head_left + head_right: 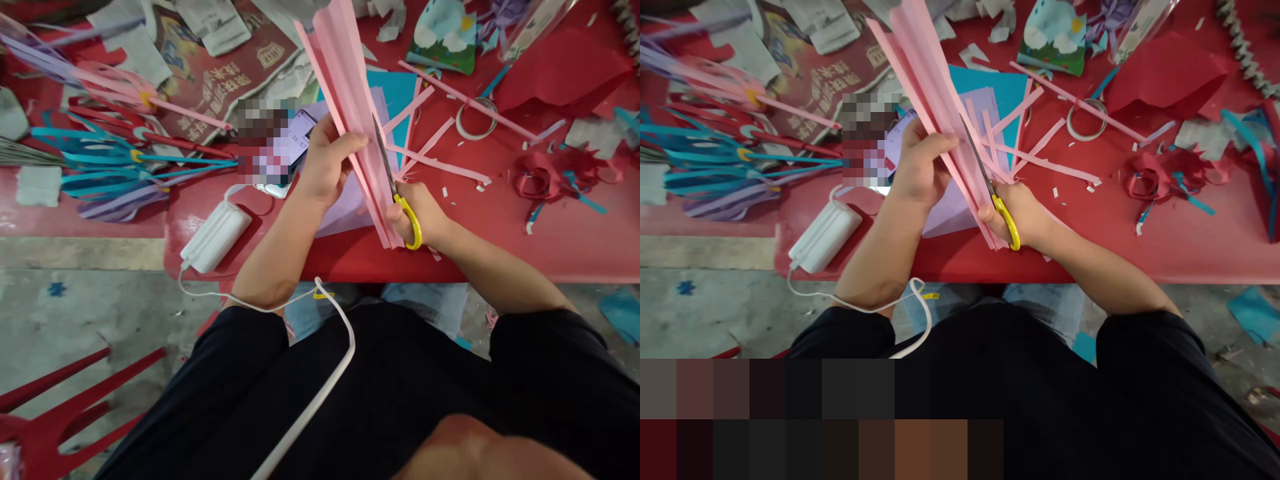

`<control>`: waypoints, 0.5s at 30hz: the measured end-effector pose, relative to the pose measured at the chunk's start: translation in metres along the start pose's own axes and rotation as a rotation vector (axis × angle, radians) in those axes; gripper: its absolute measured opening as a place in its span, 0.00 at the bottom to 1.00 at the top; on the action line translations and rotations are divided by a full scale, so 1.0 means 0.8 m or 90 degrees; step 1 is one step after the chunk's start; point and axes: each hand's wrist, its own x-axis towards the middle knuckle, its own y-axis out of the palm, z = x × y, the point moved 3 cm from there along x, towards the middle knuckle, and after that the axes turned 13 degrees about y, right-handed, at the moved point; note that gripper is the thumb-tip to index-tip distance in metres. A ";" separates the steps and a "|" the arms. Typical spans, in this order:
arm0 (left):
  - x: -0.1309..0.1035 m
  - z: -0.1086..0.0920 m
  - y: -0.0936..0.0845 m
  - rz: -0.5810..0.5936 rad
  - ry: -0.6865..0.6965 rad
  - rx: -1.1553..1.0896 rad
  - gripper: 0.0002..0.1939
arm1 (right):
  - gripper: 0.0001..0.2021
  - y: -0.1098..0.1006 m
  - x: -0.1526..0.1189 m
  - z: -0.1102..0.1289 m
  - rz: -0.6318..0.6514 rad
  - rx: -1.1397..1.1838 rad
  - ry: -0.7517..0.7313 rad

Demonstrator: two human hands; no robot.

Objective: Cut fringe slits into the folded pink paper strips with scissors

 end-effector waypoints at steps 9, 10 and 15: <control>0.000 0.002 0.002 0.030 0.024 -0.013 0.04 | 0.39 0.003 -0.001 0.003 -0.014 0.005 0.035; 0.000 0.002 0.002 0.036 0.035 -0.029 0.05 | 0.39 0.003 -0.001 0.004 -0.011 0.002 0.041; -0.001 0.005 0.004 0.031 0.036 -0.027 0.06 | 0.39 0.005 -0.002 0.004 -0.014 -0.003 0.065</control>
